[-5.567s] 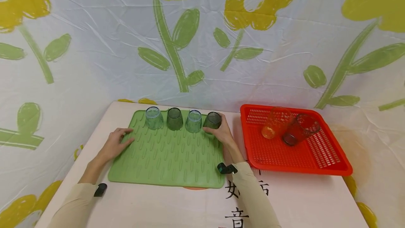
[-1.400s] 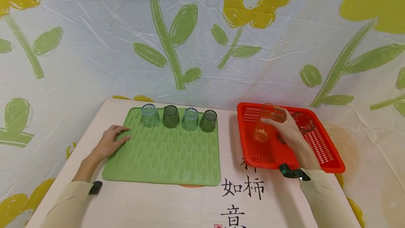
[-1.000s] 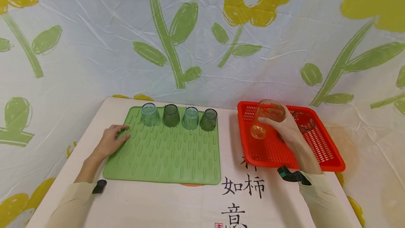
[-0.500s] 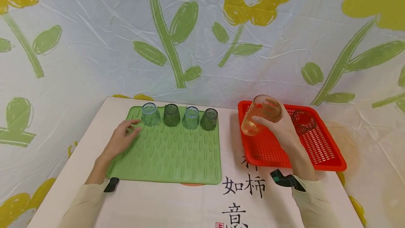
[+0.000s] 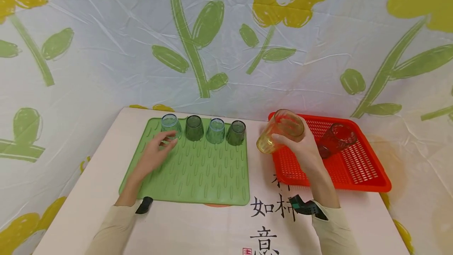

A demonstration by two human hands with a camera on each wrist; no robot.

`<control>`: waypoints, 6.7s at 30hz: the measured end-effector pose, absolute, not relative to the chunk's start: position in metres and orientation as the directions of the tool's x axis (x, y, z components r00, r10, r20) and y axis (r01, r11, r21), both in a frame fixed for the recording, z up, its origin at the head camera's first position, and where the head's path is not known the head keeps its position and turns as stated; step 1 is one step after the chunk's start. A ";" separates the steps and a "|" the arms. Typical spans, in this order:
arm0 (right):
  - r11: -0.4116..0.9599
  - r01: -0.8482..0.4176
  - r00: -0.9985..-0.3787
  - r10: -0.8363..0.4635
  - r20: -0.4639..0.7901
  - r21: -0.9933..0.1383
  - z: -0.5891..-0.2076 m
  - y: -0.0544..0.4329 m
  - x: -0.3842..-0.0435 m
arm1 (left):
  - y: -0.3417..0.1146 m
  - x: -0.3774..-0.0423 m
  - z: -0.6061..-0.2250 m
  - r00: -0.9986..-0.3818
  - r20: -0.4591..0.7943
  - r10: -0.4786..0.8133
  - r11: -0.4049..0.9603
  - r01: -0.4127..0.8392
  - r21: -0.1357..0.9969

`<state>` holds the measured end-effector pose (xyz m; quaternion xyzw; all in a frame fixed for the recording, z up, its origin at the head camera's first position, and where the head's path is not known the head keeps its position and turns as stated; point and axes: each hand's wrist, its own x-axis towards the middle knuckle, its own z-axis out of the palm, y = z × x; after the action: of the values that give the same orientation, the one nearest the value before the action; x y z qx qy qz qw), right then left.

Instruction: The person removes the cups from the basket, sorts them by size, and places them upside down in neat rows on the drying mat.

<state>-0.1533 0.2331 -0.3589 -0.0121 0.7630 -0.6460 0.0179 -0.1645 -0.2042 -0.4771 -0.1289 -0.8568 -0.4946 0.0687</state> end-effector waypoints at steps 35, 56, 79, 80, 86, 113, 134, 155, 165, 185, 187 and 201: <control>-0.257 -0.044 -0.947 -0.298 0.122 -0.965 -0.415 0.146 -0.143 | -0.080 -0.144 -0.467 -0.915 0.255 0.312 0.096 0.297 0.950; -0.392 -0.043 -0.924 -0.334 0.185 -0.919 -0.429 0.146 -0.147 | -0.088 -0.127 -0.466 -0.899 0.161 0.407 0.159 0.244 0.957; 0.320 -0.293 -0.765 -0.643 0.020 -0.901 -0.416 0.166 -0.153 | -0.125 -0.132 -0.430 -0.910 0.244 0.335 0.109 0.295 0.949; 0.341 -0.293 -0.768 -0.640 0.008 -0.893 -0.416 0.165 -0.152 | -0.123 -0.132 -0.428 -0.911 0.245 0.333 0.126 0.300 0.946; 0.422 -0.353 -0.772 -0.635 0.006 -0.835 -0.424 0.152 -0.149 | -0.115 -0.132 -0.416 -0.895 0.275 0.350 0.204 0.360 0.910; 0.266 -0.287 -0.847 -0.519 0.114 -0.920 -0.451 0.111 -0.155 | -0.133 -0.146 -0.419 -0.857 0.317 0.407 0.297 0.452 0.841; 0.169 -0.203 -0.885 -0.452 0.107 -0.965 -0.458 0.074 -0.163 | -0.203 -0.154 -0.454 -0.861 0.443 0.249 0.496 0.506 0.705; 0.026 -0.131 -0.819 -0.567 0.093 -0.991 -0.476 0.024 -0.153 | -0.272 -0.161 -0.489 -0.926 0.337 0.171 0.655 0.362 0.663; 0.034 -0.117 -0.787 -0.613 0.072 -0.993 -0.487 0.006 -0.146 | -0.300 -0.170 -0.506 -0.934 0.301 0.192 0.689 0.347 0.637; 0.056 -0.153 -0.730 -0.680 0.074 -0.987 -0.501 -0.012 -0.145 | -0.316 -0.174 -0.513 -0.932 0.258 0.253 0.679 0.361 0.640; 0.044 -0.170 -0.722 -0.686 0.094 -0.984 -0.500 -0.013 -0.145 | -0.316 -0.175 -0.513 -0.933 0.250 0.260 0.680 0.360 0.639; 0.086 -0.155 -0.759 -0.648 0.063 -0.984 -0.505 -0.013 -0.148 | -0.317 -0.178 -0.520 -0.905 0.300 0.301 0.678 0.425 0.600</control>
<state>-0.1485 -0.0130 -0.5046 -0.2830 0.7090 -0.6139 0.2010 -0.1780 -0.3170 -0.5197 -0.1991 -0.9117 -0.3484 0.0884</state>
